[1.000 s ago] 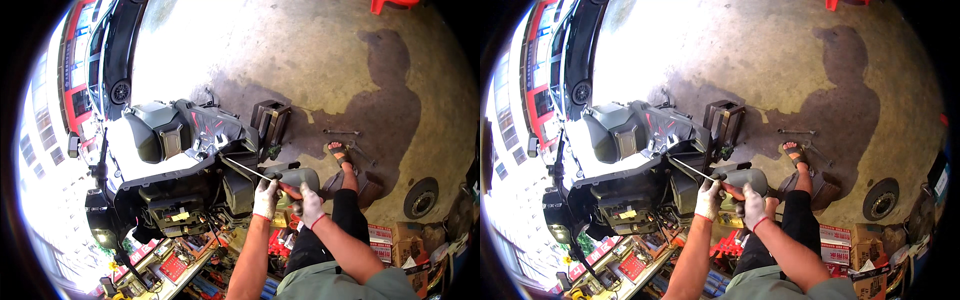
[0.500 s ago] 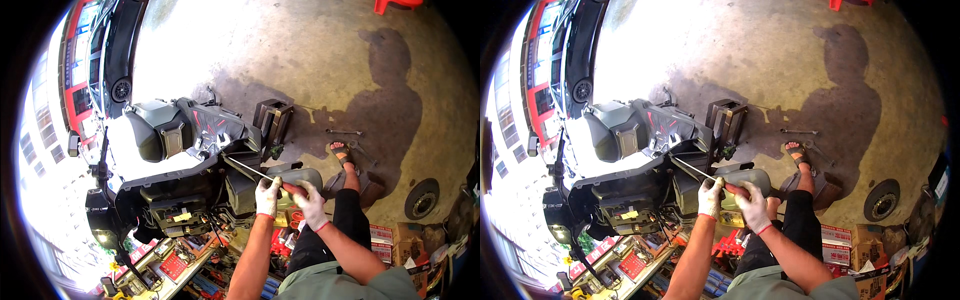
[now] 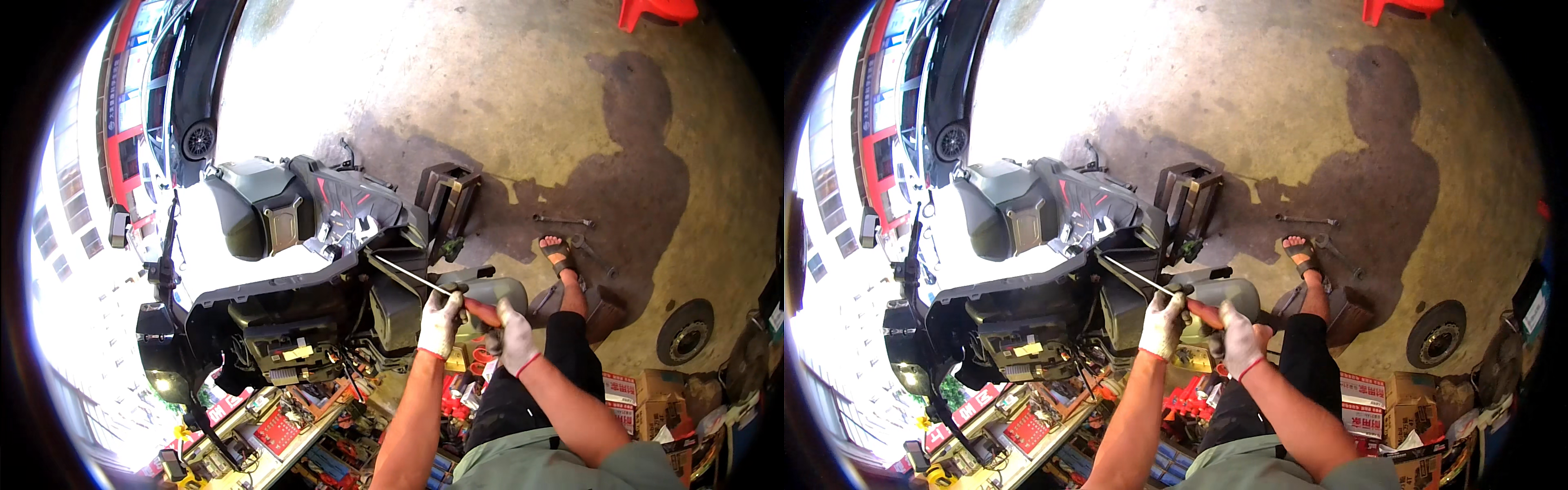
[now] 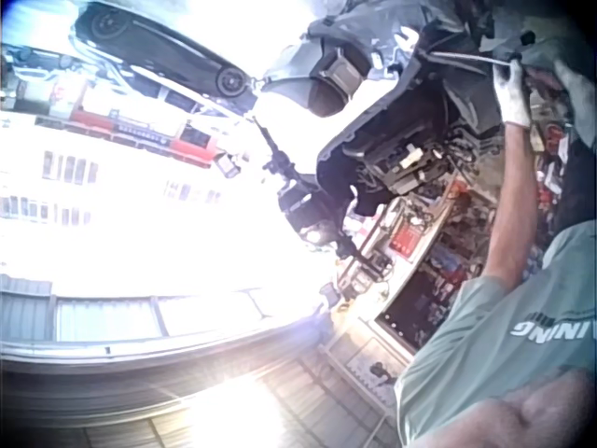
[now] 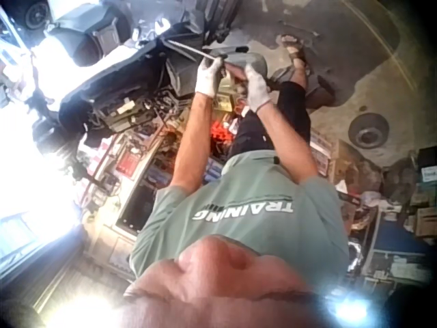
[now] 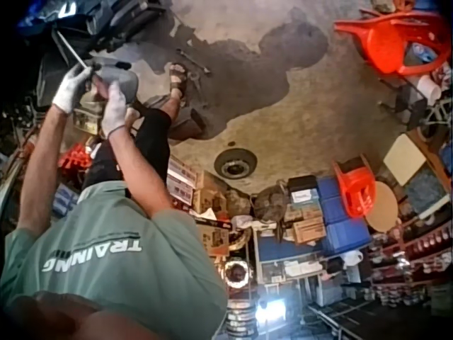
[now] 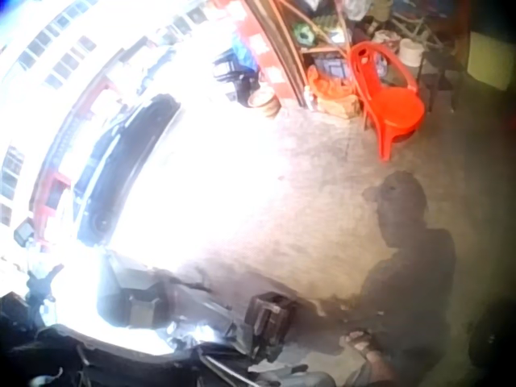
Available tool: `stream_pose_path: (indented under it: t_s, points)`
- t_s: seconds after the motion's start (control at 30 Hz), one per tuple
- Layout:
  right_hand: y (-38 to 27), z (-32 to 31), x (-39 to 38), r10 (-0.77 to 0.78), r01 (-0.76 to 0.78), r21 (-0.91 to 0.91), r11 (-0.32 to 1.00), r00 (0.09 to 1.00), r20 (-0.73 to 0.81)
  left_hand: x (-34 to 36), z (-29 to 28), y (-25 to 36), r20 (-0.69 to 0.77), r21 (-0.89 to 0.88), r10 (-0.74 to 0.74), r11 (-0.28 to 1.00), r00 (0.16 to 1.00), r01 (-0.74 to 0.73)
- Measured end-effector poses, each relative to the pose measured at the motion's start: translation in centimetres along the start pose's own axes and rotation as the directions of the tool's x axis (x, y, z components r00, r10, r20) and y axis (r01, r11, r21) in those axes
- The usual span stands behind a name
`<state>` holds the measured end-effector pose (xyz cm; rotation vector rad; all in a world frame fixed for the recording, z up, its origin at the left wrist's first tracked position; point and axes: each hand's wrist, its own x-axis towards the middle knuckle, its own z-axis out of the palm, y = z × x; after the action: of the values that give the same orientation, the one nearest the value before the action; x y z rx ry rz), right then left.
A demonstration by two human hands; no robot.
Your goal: The person works on the internal components of a scooter, using a screwdriver to manipulate parts and wiring inside the front housing and side panel.
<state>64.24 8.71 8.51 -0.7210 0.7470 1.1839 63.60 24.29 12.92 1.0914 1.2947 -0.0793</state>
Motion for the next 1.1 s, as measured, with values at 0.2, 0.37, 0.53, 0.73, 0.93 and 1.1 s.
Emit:
stream_pose_path:
  t_s: [0.2,0.37,0.53,0.73,0.93,1.1]
  points:
    - [-0.8,2.0,-1.4,-0.741,0.628,-0.734,0.258,0.616,0.266,0.7,-1.5,-0.8,-0.079,0.295,0.026,0.955,0.997,-0.002]
    - [0.1,-0.1,0.0,0.159,-0.15,0.236,0.96,0.987,-0.023,-0.2,-1.4,-0.6,0.014,0.083,-0.013,0.997,1.0,0.012]
    - [-1.0,2.8,-2.4,-0.613,0.551,-0.704,0.449,0.763,0.205,0.7,-1.2,-1.4,-0.111,0.187,0.036,0.982,0.993,-0.014]
    - [-1.3,1.0,-0.8,0.302,-0.3,0.255,0.919,0.953,0.032,-0.1,-1.2,-0.6,-0.027,0.085,0.016,0.996,0.999,-0.013]
    - [-0.7,1.8,-1.0,-0.082,0.046,-0.212,0.976,0.983,-0.162,0.1,-1.3,-1.1,-0.03,0.06,-0.003,0.998,1.0,0.005]
    - [-1.4,2.5,-1.2,-0.158,0.145,-0.163,0.976,0.985,-0.069,-0.1,-1.5,-0.8,-0.059,0.13,0.04,0.991,0.997,-0.032]
